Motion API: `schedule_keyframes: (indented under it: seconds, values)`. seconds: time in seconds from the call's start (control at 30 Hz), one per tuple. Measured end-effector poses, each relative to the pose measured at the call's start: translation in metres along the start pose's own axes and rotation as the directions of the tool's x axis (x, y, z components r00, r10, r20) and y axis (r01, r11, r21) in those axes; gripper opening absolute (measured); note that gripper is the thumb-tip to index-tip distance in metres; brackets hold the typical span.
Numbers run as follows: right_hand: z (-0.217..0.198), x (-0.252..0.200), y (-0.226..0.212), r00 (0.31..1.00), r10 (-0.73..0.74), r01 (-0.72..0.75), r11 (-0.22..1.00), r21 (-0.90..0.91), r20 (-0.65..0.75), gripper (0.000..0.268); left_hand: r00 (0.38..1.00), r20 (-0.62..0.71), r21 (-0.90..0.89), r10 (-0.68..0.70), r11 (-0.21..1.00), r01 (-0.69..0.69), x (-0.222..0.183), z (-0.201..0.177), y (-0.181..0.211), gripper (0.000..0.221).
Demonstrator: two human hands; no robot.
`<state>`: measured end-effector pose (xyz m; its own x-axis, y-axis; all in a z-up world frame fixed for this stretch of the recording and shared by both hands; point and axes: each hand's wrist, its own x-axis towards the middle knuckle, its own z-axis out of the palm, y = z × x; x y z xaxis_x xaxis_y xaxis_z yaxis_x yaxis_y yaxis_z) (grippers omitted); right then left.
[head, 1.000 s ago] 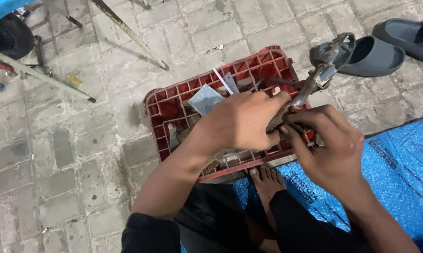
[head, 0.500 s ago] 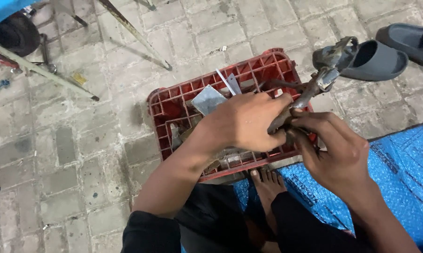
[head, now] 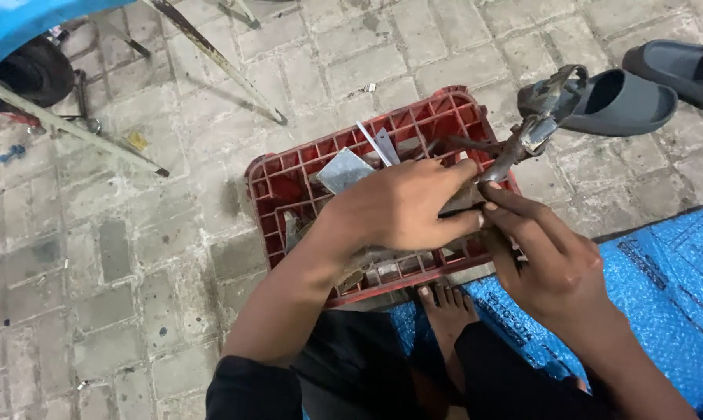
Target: The person sits on the floor and works on a rusty bicycle pedal clamped in a red plastic crate, using their hands to pry and manipulate small parts of the pedal mechanism. They repeatedly reposition the pedal and work at its edges, handling small components over the crate.
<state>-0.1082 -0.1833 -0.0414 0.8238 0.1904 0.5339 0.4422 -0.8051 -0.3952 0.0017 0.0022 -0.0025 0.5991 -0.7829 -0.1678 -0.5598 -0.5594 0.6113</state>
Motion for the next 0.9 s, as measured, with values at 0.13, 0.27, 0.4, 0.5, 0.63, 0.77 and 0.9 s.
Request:
schedule_keyframes:
  seconds: [0.13, 0.27, 0.4, 0.5, 0.63, 0.77, 0.9]
  values:
    - [-0.010, 0.003, -0.003, 0.995, 0.052, -0.055, 0.998, 0.032, 0.089, 0.024, 1.000, 0.020, -0.033, -0.007, 0.999, 0.007, 0.000, 0.007, -0.007, 0.035]
    - [-0.011, 0.008, -0.001, 0.995, 0.033, -0.038, 0.998, 0.057, 0.092, 0.029, 0.998, 0.060, 0.024, -0.022, 0.999, 0.021, -0.001, 0.000, -0.002, 0.033]
    - [-0.005, 0.005, 0.001, 0.995, 0.057, -0.065, 0.993, 0.094, 0.084, 0.032, 0.993, 0.097, 0.019, -0.066, 0.998, 0.065, -0.001, -0.002, 0.001, 0.033]
    - [0.000, 0.002, 0.002, 0.995, 0.086, -0.088, 0.995, 0.052, 0.041, 0.036, 0.988, 0.134, 0.042, -0.071, 0.997, 0.066, 0.001, -0.005, 0.005, 0.036]
    - [0.003, 0.002, 0.002, 0.999, 0.051, -0.052, 0.993, 0.108, 0.010, 0.030, 0.989, 0.138, 0.009, -0.053, 0.999, 0.053, 0.000, -0.009, 0.005, 0.030]
    - [0.009, -0.006, 0.007, 1.000, 0.016, -0.015, 0.999, 0.050, -0.014, 0.035, 0.994, 0.101, 0.031, -0.030, 0.999, 0.027, -0.001, -0.003, 0.002, 0.030]
    - [0.009, -0.006, 0.002, 0.999, 0.015, -0.011, 0.997, 0.073, -0.046, 0.030, 0.996, 0.059, -0.058, 0.070, 0.996, -0.066, 0.004, 0.004, -0.009, 0.029]
